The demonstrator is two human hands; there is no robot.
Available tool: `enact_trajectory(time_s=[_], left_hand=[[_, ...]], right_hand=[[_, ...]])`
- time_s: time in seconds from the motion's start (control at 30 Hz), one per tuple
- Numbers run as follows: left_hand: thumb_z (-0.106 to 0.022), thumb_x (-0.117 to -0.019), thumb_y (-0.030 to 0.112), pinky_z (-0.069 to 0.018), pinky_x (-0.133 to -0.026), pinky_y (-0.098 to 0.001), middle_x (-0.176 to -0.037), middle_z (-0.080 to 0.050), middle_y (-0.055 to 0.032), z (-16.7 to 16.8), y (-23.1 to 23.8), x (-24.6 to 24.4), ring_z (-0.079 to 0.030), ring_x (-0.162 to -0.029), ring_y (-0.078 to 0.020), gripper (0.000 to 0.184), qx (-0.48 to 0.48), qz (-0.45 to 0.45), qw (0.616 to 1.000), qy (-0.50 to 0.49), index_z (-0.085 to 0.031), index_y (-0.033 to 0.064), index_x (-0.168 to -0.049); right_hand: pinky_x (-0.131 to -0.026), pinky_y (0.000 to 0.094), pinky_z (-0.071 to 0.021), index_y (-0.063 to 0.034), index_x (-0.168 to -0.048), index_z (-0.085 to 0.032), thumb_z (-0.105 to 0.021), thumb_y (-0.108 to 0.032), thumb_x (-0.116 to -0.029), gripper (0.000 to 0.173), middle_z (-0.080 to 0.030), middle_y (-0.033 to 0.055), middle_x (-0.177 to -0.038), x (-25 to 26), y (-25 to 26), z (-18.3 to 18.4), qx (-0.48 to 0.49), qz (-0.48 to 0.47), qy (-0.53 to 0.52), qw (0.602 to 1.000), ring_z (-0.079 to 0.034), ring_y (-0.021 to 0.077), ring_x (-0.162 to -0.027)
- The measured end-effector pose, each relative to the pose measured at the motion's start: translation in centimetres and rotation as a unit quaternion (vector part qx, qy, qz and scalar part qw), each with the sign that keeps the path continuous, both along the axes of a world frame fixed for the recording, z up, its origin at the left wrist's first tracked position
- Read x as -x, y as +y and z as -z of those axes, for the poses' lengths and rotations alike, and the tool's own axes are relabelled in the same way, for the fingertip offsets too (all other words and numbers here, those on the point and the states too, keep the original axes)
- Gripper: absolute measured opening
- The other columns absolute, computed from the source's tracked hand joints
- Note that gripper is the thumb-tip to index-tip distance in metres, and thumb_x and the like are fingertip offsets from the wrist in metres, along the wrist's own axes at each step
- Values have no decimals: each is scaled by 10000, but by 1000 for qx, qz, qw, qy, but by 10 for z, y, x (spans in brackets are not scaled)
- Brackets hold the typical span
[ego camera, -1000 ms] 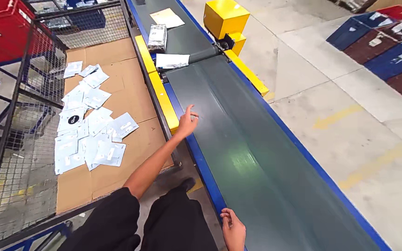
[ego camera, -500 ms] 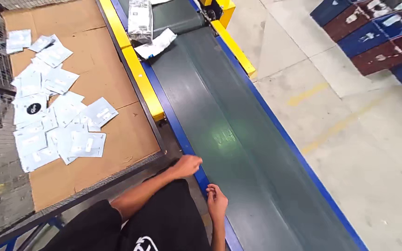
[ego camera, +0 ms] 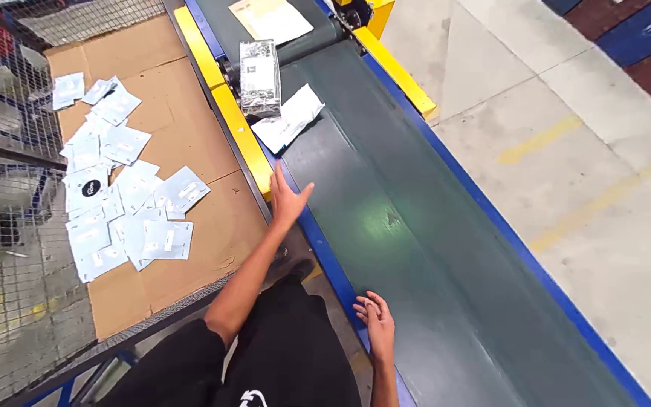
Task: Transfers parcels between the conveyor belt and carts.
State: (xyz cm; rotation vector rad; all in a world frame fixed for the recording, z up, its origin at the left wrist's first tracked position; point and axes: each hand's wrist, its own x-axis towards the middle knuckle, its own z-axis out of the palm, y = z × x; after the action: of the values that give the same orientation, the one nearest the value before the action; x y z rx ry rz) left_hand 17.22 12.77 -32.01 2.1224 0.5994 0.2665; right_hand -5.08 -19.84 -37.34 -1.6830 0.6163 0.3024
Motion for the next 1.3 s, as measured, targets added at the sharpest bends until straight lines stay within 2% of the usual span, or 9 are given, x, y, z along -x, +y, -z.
enact_trajectory(time_s=[0.17,0.3,0.43,0.67,0.83,1.0,1.13,1.23,1.3], left_hand=[[-803,-635,764,-304,-1175,-639,-1645,-267,-242,-44,79,-117,-308,-1488,-447,1325,-155,-65,986,5,-212,134,-1639],[-767,-561,854,-201,-1139,-765,-1694,-104,-246,-15,95,-188,-215,-1492,-547,1392,-156,-38,974,158,-139,275,-1660],[-812,-532,824,-384,-1003,-743,-1677,-68,-295,15,77,-182,-322,-1405,-583,1418,-128,-30,965,228,-124,307,-1659],[-920,-571,639,-456,-944,-751,-1638,-163,-318,5,32,-98,-396,-1343,-591,1320,-65,133,965,216,-198,355,-1639],[-912,-540,642,-500,-984,-660,-1631,-198,-319,1,-36,-13,-427,-1352,-535,1311,-26,302,936,178,-266,316,-1633],[-923,-487,677,-527,-971,-612,-1642,-168,-286,-1,-83,37,-435,-1366,-470,1391,7,423,888,179,-218,351,-1640],[-846,-786,482,-545,-1021,-492,-1464,-522,-221,-6,-79,-21,-607,-1247,-322,1026,39,422,897,125,-346,46,-1569],[-775,-864,428,-394,-1159,-567,-1474,-502,-287,-14,-76,-94,-483,-1378,-430,820,-177,337,923,60,-475,-16,-1485],[-785,-847,439,-295,-1199,-628,-1526,-387,-376,-7,-83,-117,-365,-1440,-520,956,-224,367,901,67,-362,-75,-1533]], right_hand=[[-770,378,-648,13,-1335,-570,-558,-157,-1035,345,-762,122,-1055,-59,6,-9,53,-44,-10,998,-764,205,-855],[-851,400,-639,-27,-1382,-539,-608,-256,-1031,425,-746,100,-1134,-146,38,-13,43,-96,-32,994,-751,196,-966],[-848,420,-638,-47,-1461,-443,-672,-406,-986,638,-713,114,-1218,-222,89,-17,-37,-96,1,995,-733,215,-1041],[-892,520,-604,-90,-1596,-185,-793,-516,-855,1049,-584,225,-1362,-273,151,-18,-127,-26,20,991,-654,322,-1165],[-891,409,-625,-26,-1530,-286,-794,-415,-888,907,-662,175,-1248,-242,141,-18,-242,77,-39,966,-707,227,-1058],[-868,425,-631,-47,-1533,-249,-790,-222,-873,871,-644,186,-1249,-163,83,-21,-271,152,-50,949,-707,250,-1046],[-853,375,-630,-18,-1488,-346,-761,-178,-825,799,-660,156,-1219,-102,36,-17,-246,182,-56,950,-709,208,-1015],[-856,354,-616,-6,-1453,-399,-748,-167,-813,747,-673,116,-1175,-40,7,-32,-235,201,-33,950,-698,160,-987],[-881,359,-602,4,-1433,-426,-721,-102,-845,667,-673,117,-1167,14,-10,-50,-256,242,-26,935,-687,153,-994]])
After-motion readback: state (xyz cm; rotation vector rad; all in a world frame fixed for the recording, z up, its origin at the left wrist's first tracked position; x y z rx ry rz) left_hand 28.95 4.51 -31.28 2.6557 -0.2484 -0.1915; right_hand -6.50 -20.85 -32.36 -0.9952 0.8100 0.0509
